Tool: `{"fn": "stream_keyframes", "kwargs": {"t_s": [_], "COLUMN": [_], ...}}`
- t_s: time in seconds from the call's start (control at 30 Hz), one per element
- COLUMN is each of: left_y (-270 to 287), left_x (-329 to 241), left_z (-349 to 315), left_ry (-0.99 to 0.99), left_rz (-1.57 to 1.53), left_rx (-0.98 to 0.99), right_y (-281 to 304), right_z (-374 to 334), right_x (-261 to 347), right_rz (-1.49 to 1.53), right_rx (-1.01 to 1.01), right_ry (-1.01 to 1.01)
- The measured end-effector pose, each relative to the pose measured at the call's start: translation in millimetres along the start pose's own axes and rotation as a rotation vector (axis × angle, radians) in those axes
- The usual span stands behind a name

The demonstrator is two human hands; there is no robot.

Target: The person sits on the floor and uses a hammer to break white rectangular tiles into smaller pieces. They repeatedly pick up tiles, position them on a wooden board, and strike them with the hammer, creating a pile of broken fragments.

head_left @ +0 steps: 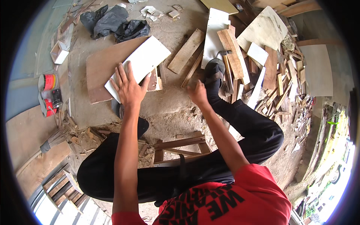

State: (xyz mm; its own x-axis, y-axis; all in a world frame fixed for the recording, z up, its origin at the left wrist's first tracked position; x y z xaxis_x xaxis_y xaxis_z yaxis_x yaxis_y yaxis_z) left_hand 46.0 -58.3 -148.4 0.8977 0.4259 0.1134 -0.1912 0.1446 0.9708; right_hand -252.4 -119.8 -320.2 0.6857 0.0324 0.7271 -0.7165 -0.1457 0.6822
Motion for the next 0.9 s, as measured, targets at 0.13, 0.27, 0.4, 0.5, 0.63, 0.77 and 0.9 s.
{"fn": "stream_keyframes", "kwargs": {"t_s": [0.13, 0.27, 0.4, 0.5, 0.63, 0.77, 0.9], "left_y": [-2.5, -1.0, -1.4, -0.6, 0.2, 0.8, -0.6], "left_x": [-0.5, 4.0, 0.1, 2.2, -3.0, -3.4, 2.5], "left_z": [0.4, 0.0, 0.3, -1.7, 1.4, 1.6, -1.7], "left_ry": [-0.02, -0.015, -0.029, -0.025, -0.033, -0.032, -0.015], "left_rz": [0.015, 0.034, 0.034, 0.028, 0.032, 0.024, 0.039], "left_rx": [-0.01, -0.021, -0.033, -0.052, -0.041, -0.042, -0.04], "right_y": [-38.2, -54.9, -36.4, -35.1, -43.5, -45.9, -48.0], "right_z": [15.2, 17.1, 22.5, 22.9, 35.4, 43.0, 21.1], "right_x": [41.2, 57.9, -1.9, -5.2, -19.6, -19.4, 12.6], "right_rz": [0.369, 0.38, 0.047, 0.086, -0.019, -0.01, 0.037], "right_rx": [-0.012, 0.282, 0.079, 0.05, 0.057, 0.115, 0.353], "right_ry": [0.096, 0.026, -0.11, -0.038, -0.029, -0.165, 0.025]}}
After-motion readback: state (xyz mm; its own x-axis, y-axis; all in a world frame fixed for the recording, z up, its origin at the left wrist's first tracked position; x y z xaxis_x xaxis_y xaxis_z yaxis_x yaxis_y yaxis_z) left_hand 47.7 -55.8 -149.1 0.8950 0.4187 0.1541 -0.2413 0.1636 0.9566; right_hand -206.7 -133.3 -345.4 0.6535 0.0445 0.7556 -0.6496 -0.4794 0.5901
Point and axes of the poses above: each hand's wrist, its own z-axis towards the middle knuckle, its own y-axis out of the back of the hand, x = y × z, the point moved 7 cm from there along z, towards the middle knuckle, and after that the axes turned 6 degrees about z, right-handed, at the moved point
